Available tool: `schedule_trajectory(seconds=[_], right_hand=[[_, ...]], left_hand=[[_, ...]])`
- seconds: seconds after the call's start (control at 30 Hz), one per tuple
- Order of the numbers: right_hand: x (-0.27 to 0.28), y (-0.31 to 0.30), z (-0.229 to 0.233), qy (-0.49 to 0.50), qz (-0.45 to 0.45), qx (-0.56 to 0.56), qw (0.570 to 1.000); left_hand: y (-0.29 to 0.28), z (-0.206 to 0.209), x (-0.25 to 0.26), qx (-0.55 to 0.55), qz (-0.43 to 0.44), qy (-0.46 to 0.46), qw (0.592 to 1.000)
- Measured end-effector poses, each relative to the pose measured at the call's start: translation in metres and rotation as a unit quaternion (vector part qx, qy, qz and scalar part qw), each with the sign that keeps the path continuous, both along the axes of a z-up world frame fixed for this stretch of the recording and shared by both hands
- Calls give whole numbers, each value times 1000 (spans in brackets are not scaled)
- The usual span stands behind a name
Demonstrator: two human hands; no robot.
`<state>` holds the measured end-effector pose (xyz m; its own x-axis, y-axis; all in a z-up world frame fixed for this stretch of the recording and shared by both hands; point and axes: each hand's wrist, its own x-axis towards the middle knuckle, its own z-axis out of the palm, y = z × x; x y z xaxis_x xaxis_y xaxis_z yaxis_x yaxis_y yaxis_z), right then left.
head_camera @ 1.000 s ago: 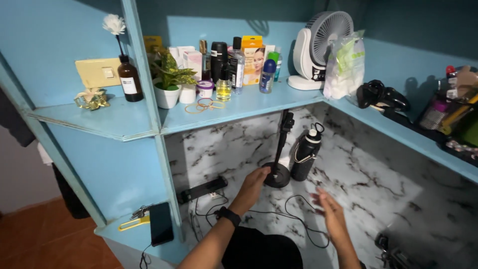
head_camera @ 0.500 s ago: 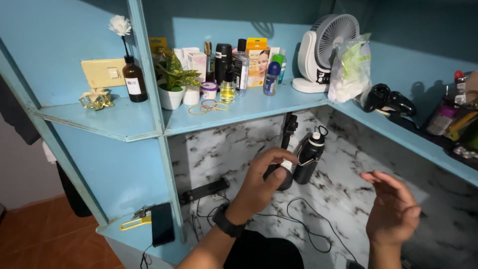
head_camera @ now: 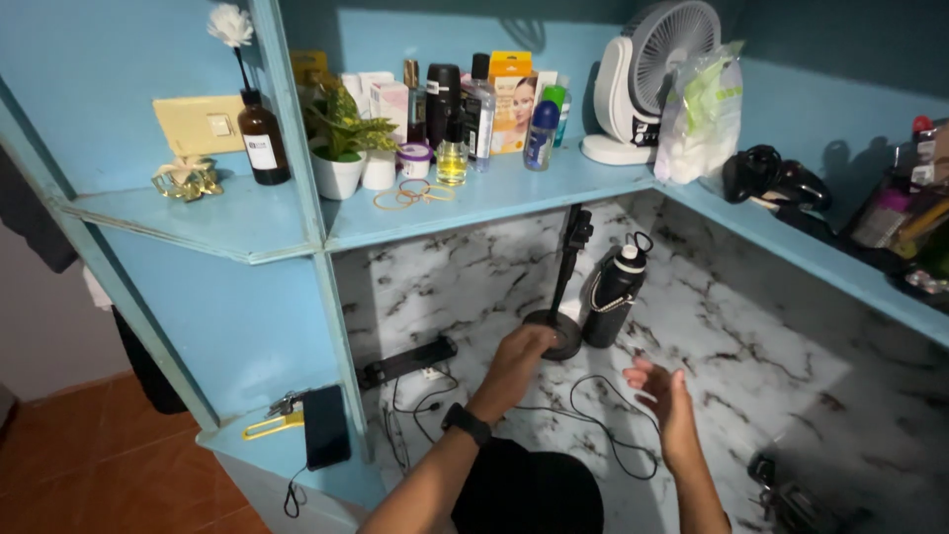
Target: Organizing cables, a power bank, and a small fan on a desk shelving unit.
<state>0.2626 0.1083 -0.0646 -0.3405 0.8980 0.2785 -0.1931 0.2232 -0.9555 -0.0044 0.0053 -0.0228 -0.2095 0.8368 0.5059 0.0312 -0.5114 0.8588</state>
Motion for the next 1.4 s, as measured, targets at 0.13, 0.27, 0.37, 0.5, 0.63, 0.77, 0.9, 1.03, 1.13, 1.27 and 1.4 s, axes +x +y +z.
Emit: schedule_trajectory(seconds=[0.13,0.27,0.37,0.5,0.63,0.77,0.9,1.03,1.13,1.27,1.4], right_hand=[[0,-7,-10,-52,-18,-55,997],[-2,-5,-13,-54,-5,-31,998],[-9,-9,-10,-59,-6,-29,998],[-23,-7,-40,-88,-5,7,996],[-43,-10,-76,-84,26,17,996],[-48,-6,-138,-69,41,-14,997],[-42,-36,-152,-79,39,-18,996],[-21,-52,-186,-167,-29,1,986],[-3,-67,-205,-219,-57,20,974],[9,-77,-219,-271,-80,46,958],[8,-81,-207,-302,-105,-133,938]], left_hand=[[6,-33,-7,-17,27,-7,999],[5,-36,-8,-32,24,-20,999],[12,-45,-11,-26,5,-40,999],[-10,-40,-20,-69,26,-22,997],[-26,-77,-41,-119,0,-33,992],[-35,-147,-60,-86,98,52,990],[-64,-160,-51,-113,95,37,988],[-84,-180,-40,-118,24,-17,993],[-102,-175,-25,-185,53,-19,981],[-116,-151,-10,-235,134,84,959],[-114,-174,-6,-238,182,230,926]])
